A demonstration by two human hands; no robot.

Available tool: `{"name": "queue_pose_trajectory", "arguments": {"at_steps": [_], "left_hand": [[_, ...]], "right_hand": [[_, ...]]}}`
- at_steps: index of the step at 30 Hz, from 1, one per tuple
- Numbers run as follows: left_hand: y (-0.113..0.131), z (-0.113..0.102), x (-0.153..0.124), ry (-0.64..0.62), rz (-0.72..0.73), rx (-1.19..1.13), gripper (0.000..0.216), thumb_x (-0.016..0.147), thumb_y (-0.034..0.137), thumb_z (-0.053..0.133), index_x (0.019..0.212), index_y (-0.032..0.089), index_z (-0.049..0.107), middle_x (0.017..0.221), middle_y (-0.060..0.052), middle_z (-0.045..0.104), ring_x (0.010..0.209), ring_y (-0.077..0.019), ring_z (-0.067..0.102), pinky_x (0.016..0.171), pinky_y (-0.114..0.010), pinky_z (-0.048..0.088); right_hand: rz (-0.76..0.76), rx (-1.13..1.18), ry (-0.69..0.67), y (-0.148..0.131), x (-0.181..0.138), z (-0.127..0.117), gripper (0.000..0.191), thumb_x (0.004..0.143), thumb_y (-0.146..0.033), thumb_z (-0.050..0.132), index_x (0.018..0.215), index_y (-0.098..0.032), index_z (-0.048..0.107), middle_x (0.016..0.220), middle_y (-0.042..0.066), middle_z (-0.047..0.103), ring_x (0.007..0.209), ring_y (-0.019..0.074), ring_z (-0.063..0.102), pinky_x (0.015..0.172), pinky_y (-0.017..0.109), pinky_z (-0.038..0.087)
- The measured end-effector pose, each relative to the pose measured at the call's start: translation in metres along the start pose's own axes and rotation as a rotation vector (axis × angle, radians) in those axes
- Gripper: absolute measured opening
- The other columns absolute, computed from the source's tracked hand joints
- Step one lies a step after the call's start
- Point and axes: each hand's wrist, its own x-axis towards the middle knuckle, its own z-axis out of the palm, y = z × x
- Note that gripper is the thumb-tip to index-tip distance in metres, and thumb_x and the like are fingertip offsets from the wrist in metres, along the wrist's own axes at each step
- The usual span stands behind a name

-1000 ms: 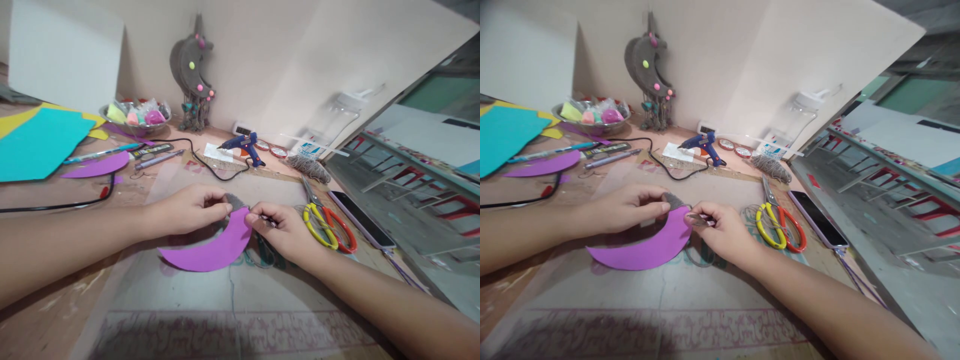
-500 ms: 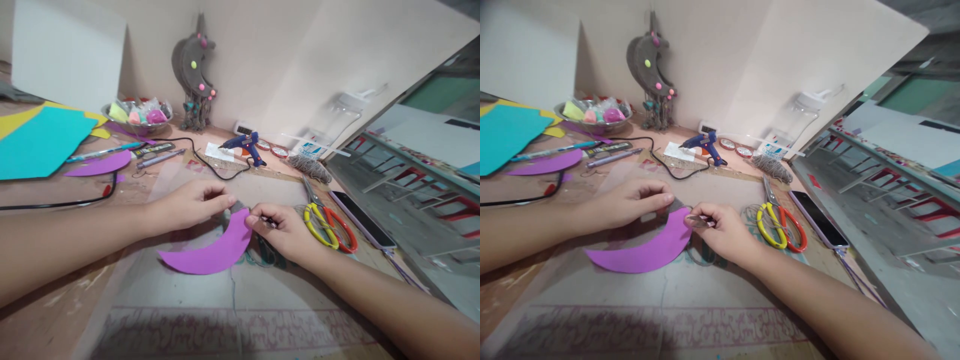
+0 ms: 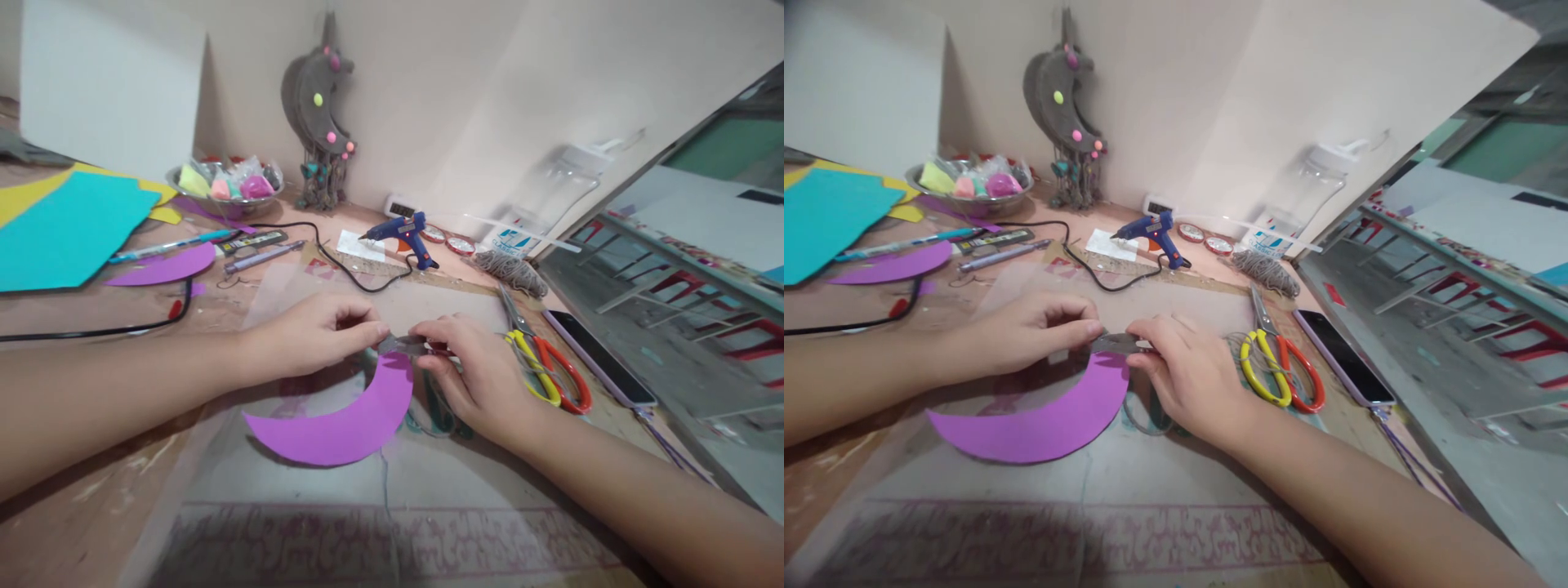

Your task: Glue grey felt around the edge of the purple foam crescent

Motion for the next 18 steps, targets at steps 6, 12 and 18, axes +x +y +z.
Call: {"name": "queue_pose_trajectory", "arguments": {"at_steps": [6,12,18], "left_hand": [[-0.0015,0.0002,-0.0006,-0.017,-0.006,0.007,0.027,0.086,0.032,0.046,0.065,0.015,0.052,0.056,0.004,0.053,0.048,-0.0069,0.047,0.045,-0.018,0.031],[-0.0035,0.0005,-0.0010,-0.027,0.002,0.003,0.028,0.086,0.034,0.046,0.065,0.015,0.052,0.058,0.002,0.054,0.052,-0.0086,0.049,0.046,-0.019,0.033],[-0.0020,0.0005,-0.0022,-0.051,-0.022,-0.020,0.029,0.087,0.034,0.045,0.065,0.015,0.052,0.055,0.004,0.052,0.046,-0.0069,0.045,0.044,-0.019,0.031]], "right_hand": [[-0.031,-0.086,-0.046,-0.0010,0.0027,-0.0010,0.021,0.092,-0.029,0.045,0.095,-0.014,0.059,0.074,0.005,0.061,0.068,0.0166,0.051,0.062,0.028,0.036],[-0.036,-0.108,-0.065,-0.0012,0.0022,0.0003,0.021,0.092,-0.030,0.044,0.096,-0.015,0.058,0.075,0.004,0.061,0.069,0.0168,0.052,0.063,0.028,0.036],[-0.057,-0.138,-0.075,-0.0007,0.0014,0.0006,0.019,0.092,-0.029,0.046,0.095,-0.015,0.059,0.075,0.004,0.061,0.069,0.0171,0.050,0.063,0.029,0.035]]}}
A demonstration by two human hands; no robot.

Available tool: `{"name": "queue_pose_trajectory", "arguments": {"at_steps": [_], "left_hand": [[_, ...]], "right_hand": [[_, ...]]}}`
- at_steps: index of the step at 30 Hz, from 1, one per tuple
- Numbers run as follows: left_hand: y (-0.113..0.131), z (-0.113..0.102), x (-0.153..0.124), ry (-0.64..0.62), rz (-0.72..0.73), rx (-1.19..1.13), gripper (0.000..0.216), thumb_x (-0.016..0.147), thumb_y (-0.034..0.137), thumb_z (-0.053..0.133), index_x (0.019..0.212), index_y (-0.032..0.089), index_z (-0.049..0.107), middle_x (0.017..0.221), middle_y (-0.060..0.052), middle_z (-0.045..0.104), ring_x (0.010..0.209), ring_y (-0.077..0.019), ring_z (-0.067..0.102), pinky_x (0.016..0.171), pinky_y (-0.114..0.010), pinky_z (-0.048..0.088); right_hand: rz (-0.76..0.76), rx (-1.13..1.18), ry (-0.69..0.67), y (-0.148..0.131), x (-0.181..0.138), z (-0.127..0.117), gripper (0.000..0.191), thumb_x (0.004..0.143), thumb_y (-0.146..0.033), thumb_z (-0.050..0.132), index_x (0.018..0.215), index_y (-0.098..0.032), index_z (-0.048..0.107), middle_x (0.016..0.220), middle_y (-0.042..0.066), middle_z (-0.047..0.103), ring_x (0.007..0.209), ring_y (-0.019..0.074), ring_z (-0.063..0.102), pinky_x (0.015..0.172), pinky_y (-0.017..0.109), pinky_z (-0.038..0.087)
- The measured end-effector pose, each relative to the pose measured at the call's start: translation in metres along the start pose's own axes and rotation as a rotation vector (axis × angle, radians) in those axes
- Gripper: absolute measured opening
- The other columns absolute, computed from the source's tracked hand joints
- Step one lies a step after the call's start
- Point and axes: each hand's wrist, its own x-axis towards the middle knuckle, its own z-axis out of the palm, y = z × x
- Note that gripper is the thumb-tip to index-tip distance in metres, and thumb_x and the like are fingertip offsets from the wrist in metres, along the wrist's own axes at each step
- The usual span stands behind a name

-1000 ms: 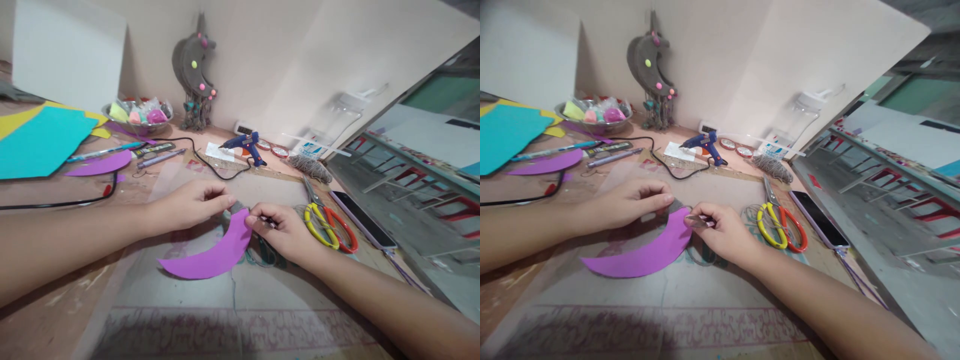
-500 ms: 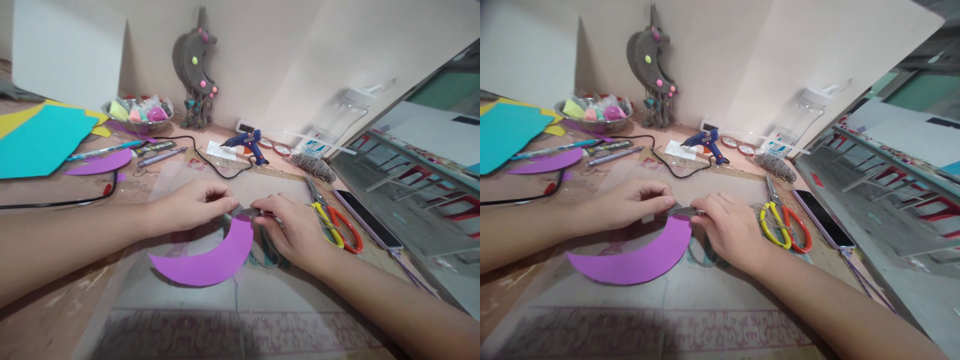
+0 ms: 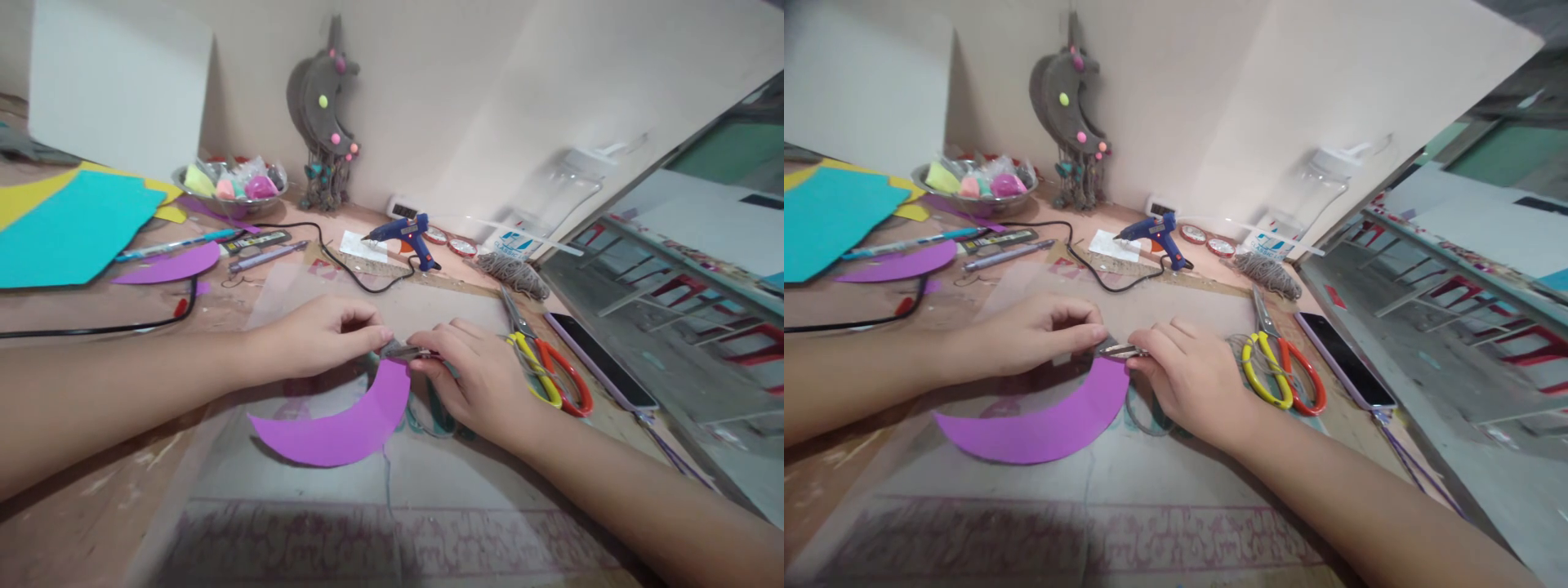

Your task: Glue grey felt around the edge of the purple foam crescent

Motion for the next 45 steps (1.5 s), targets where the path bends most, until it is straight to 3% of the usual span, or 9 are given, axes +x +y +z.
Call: {"name": "queue_pose_trajectory", "arguments": {"at_steps": [11,16,32,45], "left_hand": [[-0.0014,-0.0001,0.0005,-0.026,-0.017,-0.007,0.029,0.085,0.035,0.046,0.064,0.015,0.053,0.054,0.004,0.052,0.044,-0.0058,0.042,0.042,-0.018,0.029],[-0.0037,0.0001,0.0002,-0.035,-0.059,-0.017,0.032,0.085,0.040,0.045,0.066,0.016,0.053,0.053,0.004,0.051,0.042,-0.0063,0.041,0.040,-0.019,0.028],[-0.0050,0.0008,0.0033,0.009,0.027,0.012,0.029,0.085,0.035,0.045,0.066,0.015,0.055,0.056,0.003,0.051,0.049,-0.0078,0.045,0.045,-0.019,0.031],[-0.0057,0.0015,0.0034,0.023,0.029,0.029,0.029,0.084,0.034,0.046,0.063,0.016,0.054,0.054,0.003,0.052,0.048,-0.0082,0.044,0.045,-0.020,0.030]], "right_hand": [[-0.084,-0.121,0.040,-0.0016,0.0030,-0.0006,0.022,0.092,-0.028,0.045,0.093,-0.015,0.062,0.070,0.004,0.062,0.064,0.0168,0.048,0.059,0.030,0.035],[-0.081,-0.104,0.047,-0.0010,0.0019,0.0015,0.021,0.092,-0.028,0.046,0.091,-0.014,0.062,0.069,0.004,0.062,0.063,0.0165,0.050,0.058,0.030,0.035],[0.027,0.043,0.032,0.0025,-0.0017,-0.0002,0.019,0.091,-0.030,0.048,0.099,-0.015,0.057,0.077,0.004,0.061,0.070,0.0162,0.054,0.062,0.027,0.037],[0.000,0.019,-0.011,-0.0016,0.0012,0.0020,0.019,0.092,-0.029,0.046,0.095,-0.015,0.058,0.075,0.004,0.061,0.069,0.0159,0.053,0.063,0.027,0.038]]}}
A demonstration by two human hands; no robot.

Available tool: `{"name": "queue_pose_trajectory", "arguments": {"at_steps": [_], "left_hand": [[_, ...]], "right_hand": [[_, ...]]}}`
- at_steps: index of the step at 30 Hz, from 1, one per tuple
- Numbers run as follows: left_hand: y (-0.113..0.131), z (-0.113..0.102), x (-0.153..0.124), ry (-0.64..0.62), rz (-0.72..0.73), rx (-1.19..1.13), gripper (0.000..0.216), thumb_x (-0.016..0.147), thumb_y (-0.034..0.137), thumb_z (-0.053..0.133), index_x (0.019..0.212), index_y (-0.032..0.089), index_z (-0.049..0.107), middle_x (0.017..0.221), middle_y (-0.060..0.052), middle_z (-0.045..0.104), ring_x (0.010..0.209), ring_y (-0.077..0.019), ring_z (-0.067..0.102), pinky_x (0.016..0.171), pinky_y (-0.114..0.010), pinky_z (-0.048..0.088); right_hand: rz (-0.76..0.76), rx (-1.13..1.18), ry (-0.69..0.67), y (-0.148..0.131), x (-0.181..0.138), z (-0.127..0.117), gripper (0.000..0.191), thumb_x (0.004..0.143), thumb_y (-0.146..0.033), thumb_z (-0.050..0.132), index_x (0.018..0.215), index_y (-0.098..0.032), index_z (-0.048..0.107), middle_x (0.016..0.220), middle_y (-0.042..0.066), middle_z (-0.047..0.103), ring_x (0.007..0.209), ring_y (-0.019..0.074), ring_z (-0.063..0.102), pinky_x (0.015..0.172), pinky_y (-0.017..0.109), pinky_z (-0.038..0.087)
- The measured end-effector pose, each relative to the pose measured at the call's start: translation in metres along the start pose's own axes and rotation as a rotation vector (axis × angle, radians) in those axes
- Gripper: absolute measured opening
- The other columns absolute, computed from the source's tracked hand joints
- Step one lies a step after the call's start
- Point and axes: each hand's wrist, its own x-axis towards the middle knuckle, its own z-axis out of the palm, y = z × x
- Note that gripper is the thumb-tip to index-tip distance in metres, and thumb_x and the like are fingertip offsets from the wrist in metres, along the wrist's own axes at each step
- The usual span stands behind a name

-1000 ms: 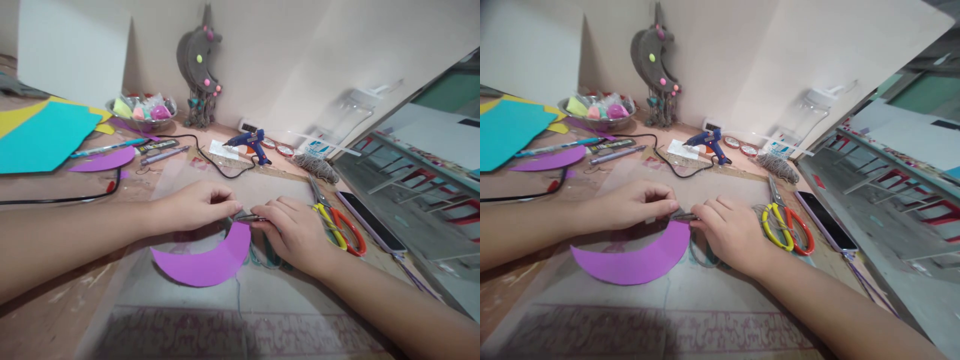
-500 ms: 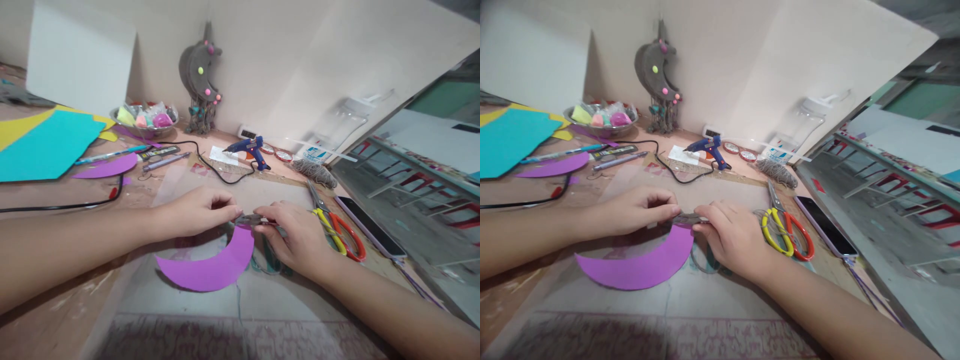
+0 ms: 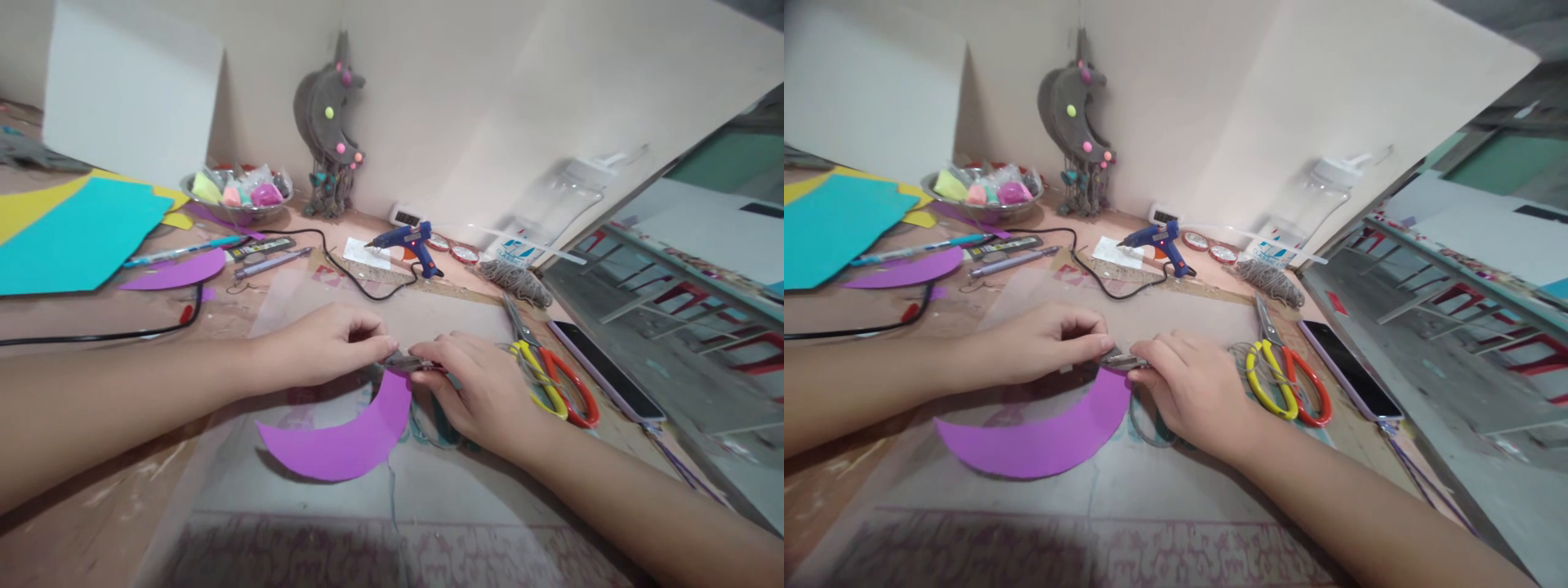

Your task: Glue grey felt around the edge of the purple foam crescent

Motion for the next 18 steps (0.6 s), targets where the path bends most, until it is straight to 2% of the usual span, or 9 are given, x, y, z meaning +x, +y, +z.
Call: {"name": "queue_pose_trajectory", "arguments": {"at_steps": [6,13,18], "left_hand": [[0.0010,-0.0001,0.0001,0.008,-0.022,0.006,0.031,0.086,0.036,0.045,0.063,0.016,0.053,0.055,0.003,0.053,0.048,-0.0081,0.045,0.045,-0.020,0.029],[-0.0022,-0.0007,0.0011,-0.023,-0.029,-0.002,0.033,0.086,0.038,0.044,0.064,0.016,0.052,0.055,0.003,0.053,0.047,-0.0081,0.044,0.045,-0.020,0.029],[-0.0043,-0.0002,0.0017,-0.023,-0.029,0.006,0.034,0.086,0.040,0.043,0.064,0.016,0.052,0.056,0.003,0.053,0.050,-0.0090,0.047,0.047,-0.020,0.030]], "right_hand": [[-0.047,-0.086,0.021,-0.0005,0.0004,-0.0007,0.019,0.092,-0.028,0.044,0.092,-0.015,0.058,0.072,0.004,0.061,0.066,0.0168,0.052,0.060,0.028,0.036],[-0.009,-0.005,-0.014,0.0005,-0.0001,-0.0001,0.016,0.092,-0.027,0.046,0.095,-0.015,0.056,0.075,0.003,0.061,0.069,0.0161,0.053,0.061,0.027,0.036],[-0.057,-0.012,0.035,0.0005,-0.0016,-0.0004,0.017,0.091,-0.028,0.048,0.097,-0.015,0.056,0.074,0.004,0.061,0.067,0.0162,0.052,0.059,0.027,0.035]]}}
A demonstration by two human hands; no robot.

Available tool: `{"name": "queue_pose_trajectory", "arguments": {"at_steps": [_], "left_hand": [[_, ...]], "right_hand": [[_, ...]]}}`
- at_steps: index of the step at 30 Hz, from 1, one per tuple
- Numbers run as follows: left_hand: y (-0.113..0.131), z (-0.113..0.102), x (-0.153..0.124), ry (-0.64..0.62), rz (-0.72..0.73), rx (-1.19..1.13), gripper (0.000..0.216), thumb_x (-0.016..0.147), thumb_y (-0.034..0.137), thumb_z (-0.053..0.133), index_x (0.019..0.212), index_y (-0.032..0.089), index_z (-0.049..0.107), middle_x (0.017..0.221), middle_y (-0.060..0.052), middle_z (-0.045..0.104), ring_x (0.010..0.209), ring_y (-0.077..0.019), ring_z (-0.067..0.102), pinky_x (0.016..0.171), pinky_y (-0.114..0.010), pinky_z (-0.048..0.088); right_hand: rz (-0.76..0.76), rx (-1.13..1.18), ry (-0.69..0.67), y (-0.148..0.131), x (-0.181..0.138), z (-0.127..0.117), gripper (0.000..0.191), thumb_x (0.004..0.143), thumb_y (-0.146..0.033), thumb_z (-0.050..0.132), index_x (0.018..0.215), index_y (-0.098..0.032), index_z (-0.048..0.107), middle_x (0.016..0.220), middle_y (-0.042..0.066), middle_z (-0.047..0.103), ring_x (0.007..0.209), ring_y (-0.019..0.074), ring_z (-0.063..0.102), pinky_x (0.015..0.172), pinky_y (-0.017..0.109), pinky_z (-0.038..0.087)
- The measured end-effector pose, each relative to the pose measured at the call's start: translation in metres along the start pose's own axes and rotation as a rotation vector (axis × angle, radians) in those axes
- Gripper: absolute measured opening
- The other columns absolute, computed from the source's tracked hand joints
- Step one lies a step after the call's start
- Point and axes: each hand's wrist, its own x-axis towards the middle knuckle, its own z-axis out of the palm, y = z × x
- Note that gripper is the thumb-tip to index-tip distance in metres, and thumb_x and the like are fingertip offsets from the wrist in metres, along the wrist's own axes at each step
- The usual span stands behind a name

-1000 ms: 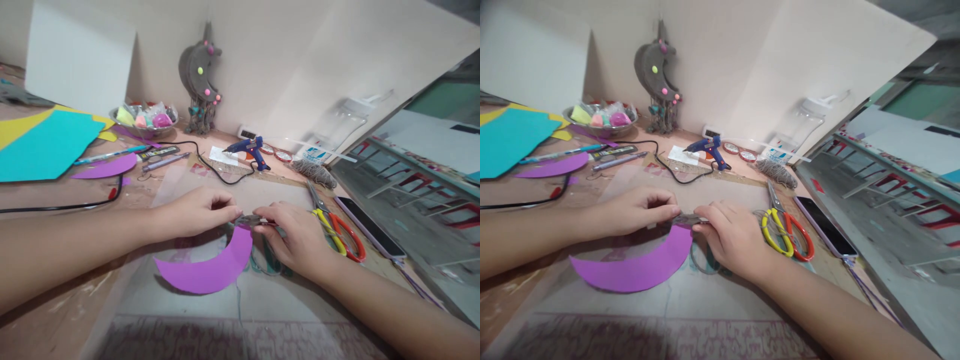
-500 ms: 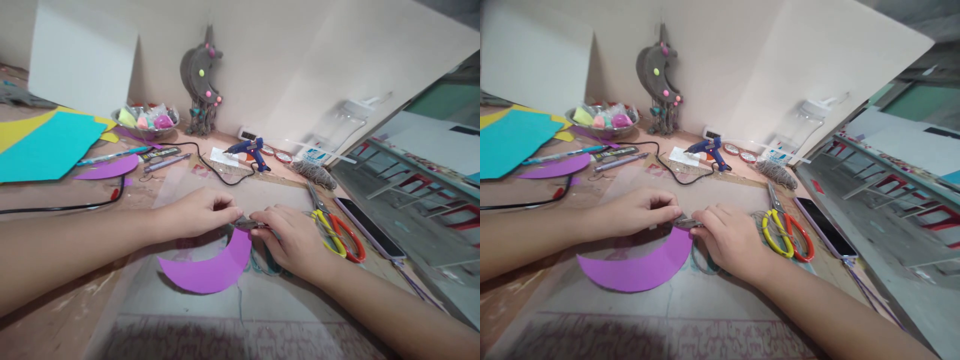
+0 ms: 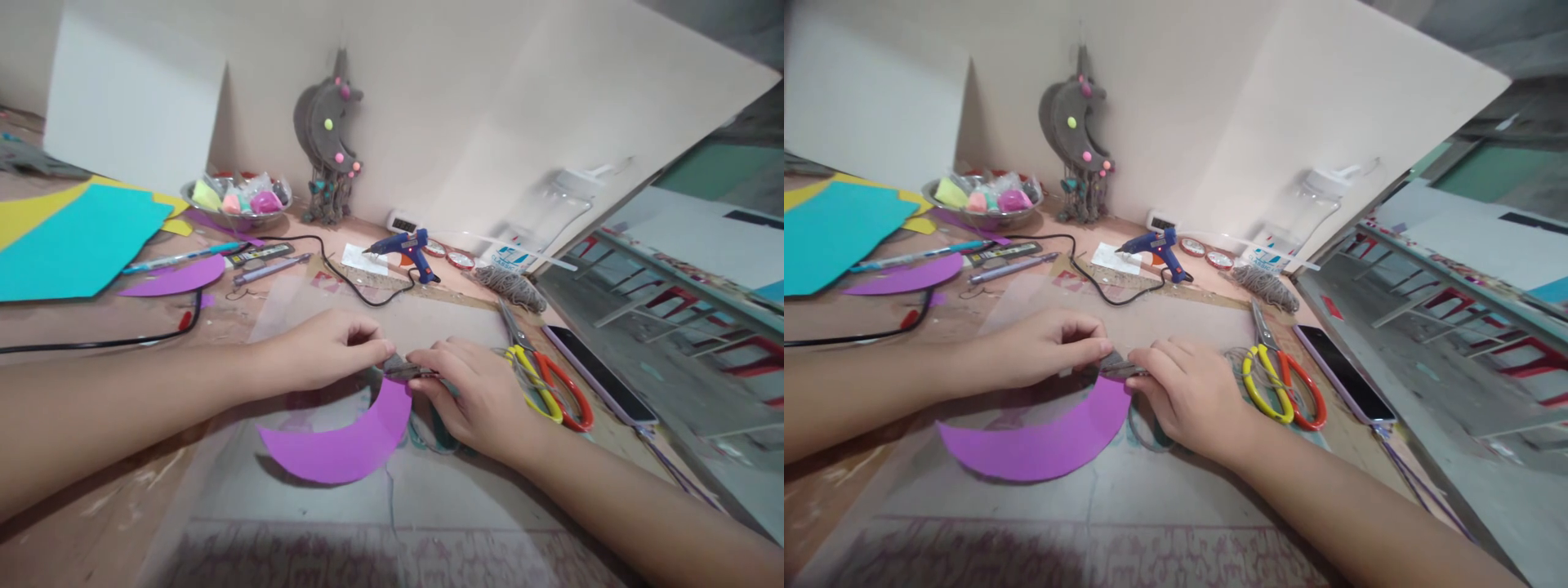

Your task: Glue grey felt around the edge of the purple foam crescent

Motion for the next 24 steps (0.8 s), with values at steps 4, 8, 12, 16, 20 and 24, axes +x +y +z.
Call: {"name": "queue_pose_trajectory", "arguments": {"at_steps": [4,8,12,16,20,24], "left_hand": [[0.0017,0.0002,0.0004,0.010,0.009,-0.002,0.033,0.086,0.038,0.044,0.064,0.016,0.052,0.056,0.003,0.053,0.049,-0.0083,0.045,0.047,-0.020,0.030],[0.0032,0.0003,0.0001,0.021,0.006,-0.006,0.032,0.086,0.037,0.044,0.063,0.016,0.052,0.055,0.004,0.052,0.048,-0.0079,0.044,0.046,-0.020,0.029],[0.0039,0.0000,0.0002,0.007,0.000,-0.022,0.032,0.086,0.037,0.044,0.063,0.016,0.051,0.055,0.003,0.052,0.048,-0.0077,0.044,0.046,-0.020,0.029],[0.0048,-0.0005,0.0000,0.004,-0.011,-0.029,0.031,0.085,0.037,0.045,0.064,0.016,0.052,0.055,0.004,0.051,0.047,-0.0075,0.043,0.045,-0.020,0.029],[0.0053,-0.0007,-0.0007,0.000,-0.020,-0.029,0.030,0.084,0.036,0.045,0.063,0.016,0.052,0.054,0.003,0.051,0.046,-0.0075,0.043,0.044,-0.020,0.030],[0.0056,-0.0003,-0.0005,-0.003,-0.001,-0.028,0.029,0.084,0.035,0.045,0.065,0.016,0.054,0.055,0.003,0.052,0.047,-0.0078,0.044,0.044,-0.019,0.030]], "right_hand": [[-0.007,-0.006,0.008,0.0004,-0.0001,-0.0011,0.016,0.091,-0.027,0.048,0.097,-0.014,0.056,0.074,0.004,0.060,0.068,0.0165,0.051,0.060,0.028,0.035],[-0.004,-0.011,0.014,0.0028,-0.0002,0.0001,0.016,0.091,-0.027,0.048,0.097,-0.014,0.057,0.073,0.003,0.059,0.067,0.0163,0.050,0.059,0.027,0.034],[-0.007,-0.011,0.012,0.0041,-0.0003,0.0021,0.016,0.091,-0.026,0.048,0.096,-0.014,0.057,0.074,0.004,0.059,0.067,0.0163,0.051,0.060,0.027,0.035],[-0.005,-0.012,0.015,0.0033,0.0003,0.0016,0.016,0.091,-0.026,0.048,0.095,-0.014,0.057,0.073,0.003,0.059,0.067,0.0163,0.051,0.060,0.027,0.034],[-0.004,0.016,0.028,0.0030,-0.0002,0.0000,0.017,0.091,-0.026,0.048,0.096,-0.014,0.057,0.072,0.004,0.059,0.066,0.0160,0.050,0.060,0.027,0.034],[-0.008,0.029,0.033,0.0038,-0.0007,0.0006,0.017,0.091,-0.026,0.047,0.096,-0.013,0.057,0.073,0.004,0.059,0.066,0.0160,0.049,0.060,0.027,0.034]]}}
